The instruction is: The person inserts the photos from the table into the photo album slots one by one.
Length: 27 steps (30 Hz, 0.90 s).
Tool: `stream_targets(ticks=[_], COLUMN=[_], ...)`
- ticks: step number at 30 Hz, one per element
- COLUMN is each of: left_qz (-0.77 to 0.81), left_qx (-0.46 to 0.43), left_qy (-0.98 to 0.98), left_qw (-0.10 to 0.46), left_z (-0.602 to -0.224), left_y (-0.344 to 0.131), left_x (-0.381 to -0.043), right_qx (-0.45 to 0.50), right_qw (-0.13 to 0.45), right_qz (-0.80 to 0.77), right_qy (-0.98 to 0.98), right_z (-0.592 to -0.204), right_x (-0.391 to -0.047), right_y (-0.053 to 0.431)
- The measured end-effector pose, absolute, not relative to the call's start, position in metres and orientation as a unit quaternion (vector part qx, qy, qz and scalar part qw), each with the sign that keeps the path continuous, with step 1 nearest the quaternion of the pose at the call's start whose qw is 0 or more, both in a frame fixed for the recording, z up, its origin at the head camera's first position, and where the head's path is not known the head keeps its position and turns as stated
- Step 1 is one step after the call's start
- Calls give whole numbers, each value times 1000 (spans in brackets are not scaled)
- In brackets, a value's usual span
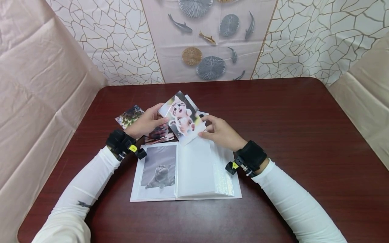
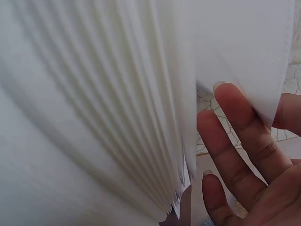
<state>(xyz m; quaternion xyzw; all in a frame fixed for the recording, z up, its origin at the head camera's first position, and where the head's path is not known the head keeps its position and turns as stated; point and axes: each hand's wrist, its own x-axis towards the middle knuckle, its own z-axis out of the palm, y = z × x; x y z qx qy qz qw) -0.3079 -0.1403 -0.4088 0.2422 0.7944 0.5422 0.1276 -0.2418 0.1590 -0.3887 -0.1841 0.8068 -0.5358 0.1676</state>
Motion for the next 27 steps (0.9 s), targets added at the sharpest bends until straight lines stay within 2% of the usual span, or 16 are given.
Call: stream_targets(ticks=[11, 21, 27], left_qz=[545, 585, 574], left_qx=[251, 212, 215], left_qy=[790, 766, 776], left_qw=[124, 162, 150], left_z=[-406, -412, -412], left_y=[-140, -128, -126], left_x=[-307, -301, -298], right_qx=[-191, -209, -207], right_qw=[160, 141, 147], right_qz=[-520, -496, -500], right_qy=[817, 831, 828], right_z=[-390, -391, -392], right_x=[-240, -238, -240], right_y=[161, 160, 160])
